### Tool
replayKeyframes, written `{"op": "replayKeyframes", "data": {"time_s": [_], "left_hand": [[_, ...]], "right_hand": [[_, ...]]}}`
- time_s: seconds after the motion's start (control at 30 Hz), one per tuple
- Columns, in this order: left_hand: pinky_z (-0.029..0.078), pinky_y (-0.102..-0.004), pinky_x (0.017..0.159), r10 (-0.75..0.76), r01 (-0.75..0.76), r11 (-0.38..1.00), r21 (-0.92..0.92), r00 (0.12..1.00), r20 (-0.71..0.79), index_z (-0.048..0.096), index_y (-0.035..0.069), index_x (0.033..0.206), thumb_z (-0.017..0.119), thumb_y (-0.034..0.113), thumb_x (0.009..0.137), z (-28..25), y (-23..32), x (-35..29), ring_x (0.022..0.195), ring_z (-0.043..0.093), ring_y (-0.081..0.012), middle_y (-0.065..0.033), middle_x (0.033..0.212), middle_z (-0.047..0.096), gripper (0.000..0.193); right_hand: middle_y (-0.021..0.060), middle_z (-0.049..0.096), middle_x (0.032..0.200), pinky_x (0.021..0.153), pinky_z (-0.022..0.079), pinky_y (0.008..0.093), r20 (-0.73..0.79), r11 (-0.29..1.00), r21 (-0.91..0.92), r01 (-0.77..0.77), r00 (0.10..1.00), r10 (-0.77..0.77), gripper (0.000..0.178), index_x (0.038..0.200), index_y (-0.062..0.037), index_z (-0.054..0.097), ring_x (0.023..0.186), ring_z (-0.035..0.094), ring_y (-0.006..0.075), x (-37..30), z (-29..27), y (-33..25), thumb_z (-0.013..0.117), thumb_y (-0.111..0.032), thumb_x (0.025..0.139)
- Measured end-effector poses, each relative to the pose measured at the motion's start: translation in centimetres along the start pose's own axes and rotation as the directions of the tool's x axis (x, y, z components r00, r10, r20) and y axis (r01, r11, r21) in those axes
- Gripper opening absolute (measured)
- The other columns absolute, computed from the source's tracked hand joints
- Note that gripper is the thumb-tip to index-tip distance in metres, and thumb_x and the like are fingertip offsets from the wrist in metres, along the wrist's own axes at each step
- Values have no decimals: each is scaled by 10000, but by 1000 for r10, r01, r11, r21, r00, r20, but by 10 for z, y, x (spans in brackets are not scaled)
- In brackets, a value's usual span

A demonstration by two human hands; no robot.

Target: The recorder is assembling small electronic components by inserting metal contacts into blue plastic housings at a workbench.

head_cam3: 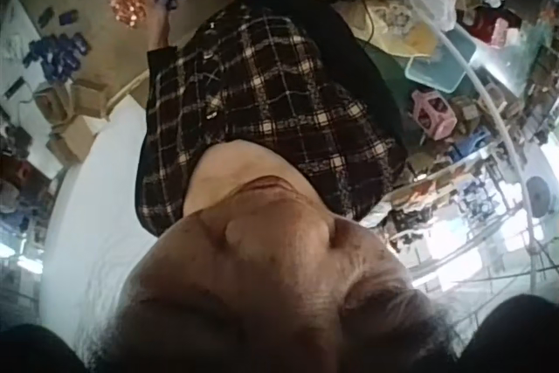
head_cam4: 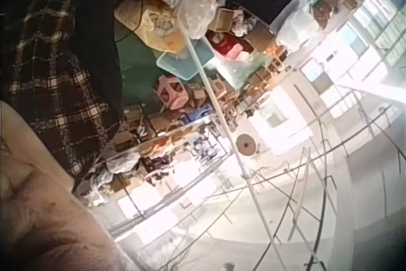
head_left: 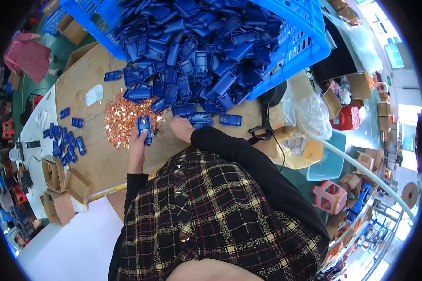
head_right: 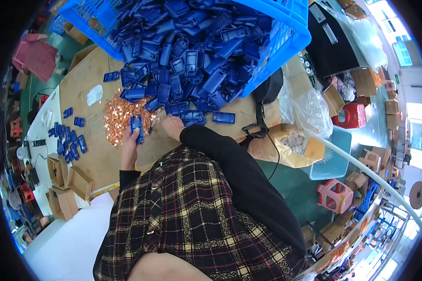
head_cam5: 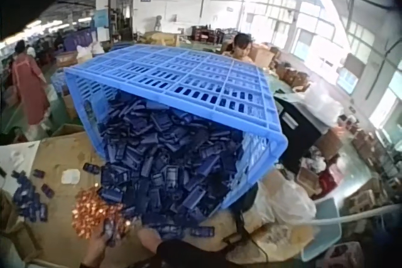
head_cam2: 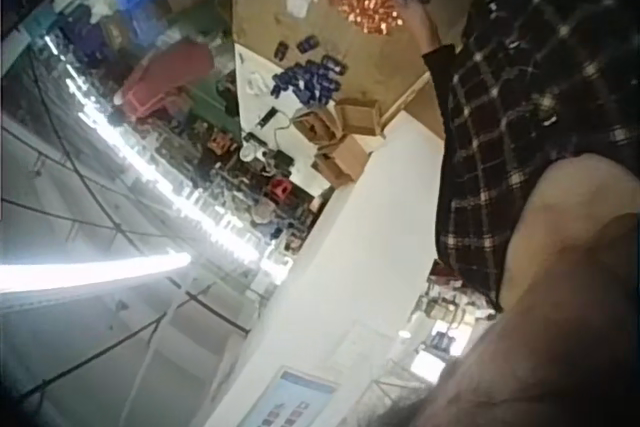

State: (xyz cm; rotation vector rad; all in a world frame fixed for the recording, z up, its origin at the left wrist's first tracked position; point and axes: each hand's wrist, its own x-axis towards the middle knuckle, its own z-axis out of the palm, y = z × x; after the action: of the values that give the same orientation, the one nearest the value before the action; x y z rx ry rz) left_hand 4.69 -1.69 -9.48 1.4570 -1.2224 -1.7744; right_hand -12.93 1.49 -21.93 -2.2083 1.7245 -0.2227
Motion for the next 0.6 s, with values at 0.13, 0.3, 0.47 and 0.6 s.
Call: {"op": "replayKeyframes", "data": {"time_s": [0.13,0.3,0.47,0.6], "left_hand": [[369,-213,500,-14,14,1000,-2,1000,-7,540,62,954,477,104,867,-5,-7,-12,577,454,-67,22,712,510,115],[363,-210,480,2,-2,1000,-21,1000,-23,538,54,983,465,105,869,2,-7,-17,560,444,-58,27,694,495,145],[362,-207,477,44,-44,999,-24,999,-2,533,53,1055,461,113,877,2,-10,-23,564,443,-56,29,706,500,202],[404,-215,504,53,-52,996,-77,999,12,498,52,1129,444,105,880,2,-9,-27,584,471,-69,7,778,533,260]], "right_hand": [[209,589,753,556,505,362,-73,1000,-16,-11,997,9,184,796,46,584,673,623,313,-6,-9,-6,524,-60,657],[214,566,810,587,501,371,-53,999,35,33,998,-31,167,829,40,547,687,614,314,-6,-5,2,496,-32,688],[219,551,825,644,489,397,-57,990,124,60,997,-53,154,836,22,532,760,595,332,-9,-12,6,493,-29,696],[219,548,823,651,483,404,-118,981,161,112,989,-94,138,819,20,533,762,586,353,-9,-14,12,508,-26,691]]}}
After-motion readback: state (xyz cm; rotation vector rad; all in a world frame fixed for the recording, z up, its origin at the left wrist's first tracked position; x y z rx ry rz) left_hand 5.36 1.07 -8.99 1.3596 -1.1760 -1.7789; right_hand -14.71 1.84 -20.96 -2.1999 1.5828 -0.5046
